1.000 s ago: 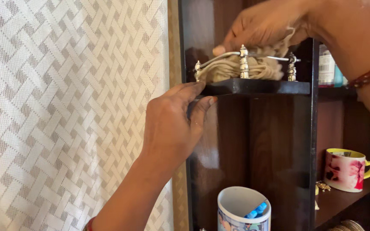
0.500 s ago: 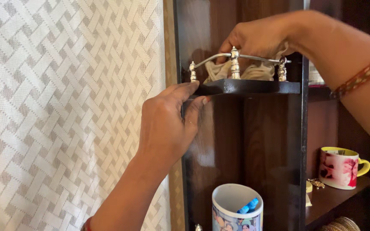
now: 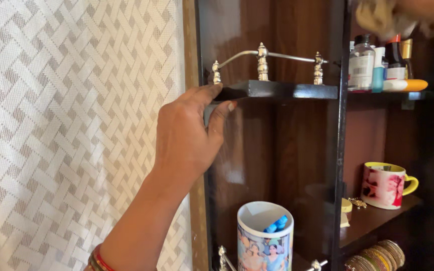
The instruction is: The person wipes the interior surfaces of a dark wooden shelving unit with a beige cloth. They move items such as mugs, bottles, and a bracelet holder to clean behind them, then return the items to their original positions. The person also wipes the metal mug holders attached to the shelves.
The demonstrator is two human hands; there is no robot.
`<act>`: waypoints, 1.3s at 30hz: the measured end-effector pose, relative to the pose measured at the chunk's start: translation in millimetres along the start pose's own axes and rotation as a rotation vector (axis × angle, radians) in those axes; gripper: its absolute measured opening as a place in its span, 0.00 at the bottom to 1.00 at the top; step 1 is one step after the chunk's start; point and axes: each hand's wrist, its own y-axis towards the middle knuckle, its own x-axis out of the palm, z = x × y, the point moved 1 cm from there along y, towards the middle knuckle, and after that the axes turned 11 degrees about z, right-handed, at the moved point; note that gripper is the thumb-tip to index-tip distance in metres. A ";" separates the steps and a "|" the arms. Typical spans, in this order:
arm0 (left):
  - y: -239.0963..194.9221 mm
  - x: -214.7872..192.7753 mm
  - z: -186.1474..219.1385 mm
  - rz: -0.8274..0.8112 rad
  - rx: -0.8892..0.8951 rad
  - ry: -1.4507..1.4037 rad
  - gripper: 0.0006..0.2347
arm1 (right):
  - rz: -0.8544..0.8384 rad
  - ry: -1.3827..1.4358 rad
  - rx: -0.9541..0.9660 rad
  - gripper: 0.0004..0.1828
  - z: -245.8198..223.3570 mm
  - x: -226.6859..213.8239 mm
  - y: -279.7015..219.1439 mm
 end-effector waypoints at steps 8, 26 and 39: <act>-0.2 -0.5 7.0 -0.034 -0.041 0.027 0.13 | 0.030 0.029 0.072 0.26 6.0 0.5 -150.4; 15.3 -17.0 -1.2 -0.275 -0.192 -0.066 0.22 | 0.043 0.139 -0.959 0.16 -113.3 -17.0 -160.3; 24.9 -27.2 -6.1 -0.404 -0.284 -0.032 0.25 | -0.048 -0.470 -1.137 0.14 -131.4 72.7 -140.1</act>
